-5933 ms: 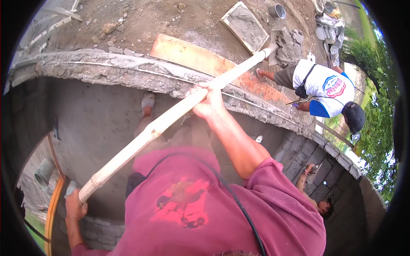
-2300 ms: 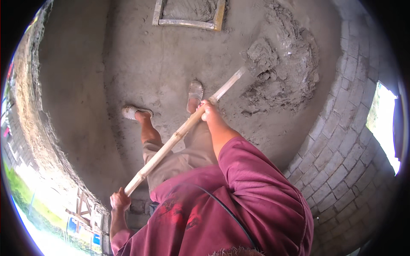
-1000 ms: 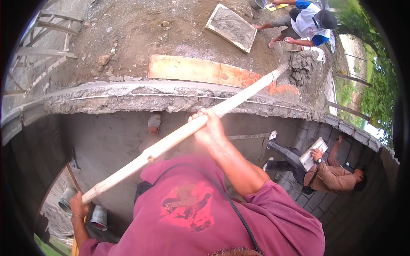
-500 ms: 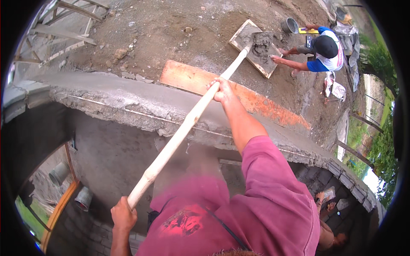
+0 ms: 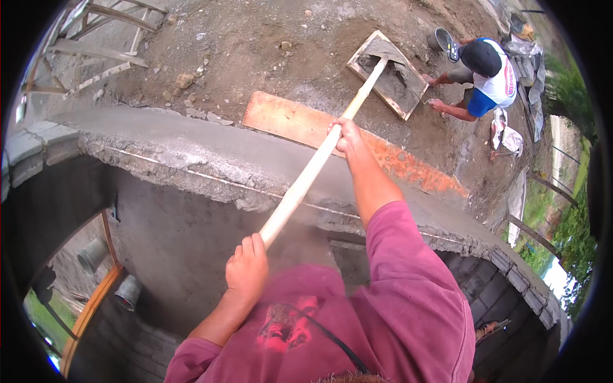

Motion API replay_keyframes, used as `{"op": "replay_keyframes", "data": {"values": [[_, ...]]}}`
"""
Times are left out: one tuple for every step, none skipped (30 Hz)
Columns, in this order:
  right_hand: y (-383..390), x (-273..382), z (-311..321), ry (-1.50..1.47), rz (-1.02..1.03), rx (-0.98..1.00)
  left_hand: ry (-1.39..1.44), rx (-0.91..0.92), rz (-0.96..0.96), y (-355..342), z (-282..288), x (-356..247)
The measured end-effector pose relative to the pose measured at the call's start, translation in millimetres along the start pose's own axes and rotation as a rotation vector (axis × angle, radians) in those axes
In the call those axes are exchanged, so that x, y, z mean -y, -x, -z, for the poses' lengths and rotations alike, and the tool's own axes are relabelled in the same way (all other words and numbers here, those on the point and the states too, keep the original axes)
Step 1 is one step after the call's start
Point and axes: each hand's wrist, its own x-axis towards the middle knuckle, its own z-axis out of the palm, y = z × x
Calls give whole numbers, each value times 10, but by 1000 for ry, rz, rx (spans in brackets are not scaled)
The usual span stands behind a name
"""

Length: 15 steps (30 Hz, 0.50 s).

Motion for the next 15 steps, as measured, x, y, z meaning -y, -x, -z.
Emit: {"op": "replay_keyframes", "data": {"values": [[78,-45,-14,-10,2,0,23,-16,21,72,65,57],[141,-78,-65,-47,-27,40,48,-37,40,119,101,144],[209,-148,-127,-83,-57,83,40,-42,34,237,66,296],[413,-294,-253,-41,-36,132,75,-54,28,417,-12,529],[615,-377,-359,-46,-30,137,114,-69,15,587,-60,754],[808,-448,-426,-129,-53,209,147,-78,2,749,-7,970],[943,-489,-517,-210,-80,285,178,-86,-6,928,118,1180],[996,-478,-594,-260,-57,296,154,-100,-9,1091,258,1372],[947,-355,-625,-265,-49,297,127,-113,-13,1225,363,1549],[825,-192,-650,-337,-64,187,126,-117,-19,1316,350,1723],[753,-187,-668,-411,-82,77,79,-151,-35,1392,312,1917],[763,-345,-711,-358,-62,114,32,-184,-51,1465,287,2130],[852,-479,-797,-363,-49,115,32,-192,-63,1511,307,2335],[1002,-663,-844,-405,-45,162,61,-154,-16,1587,353,2513],[1183,-835,-839,-446,-38,204,93,-113,27,1681,351,2713]]}}
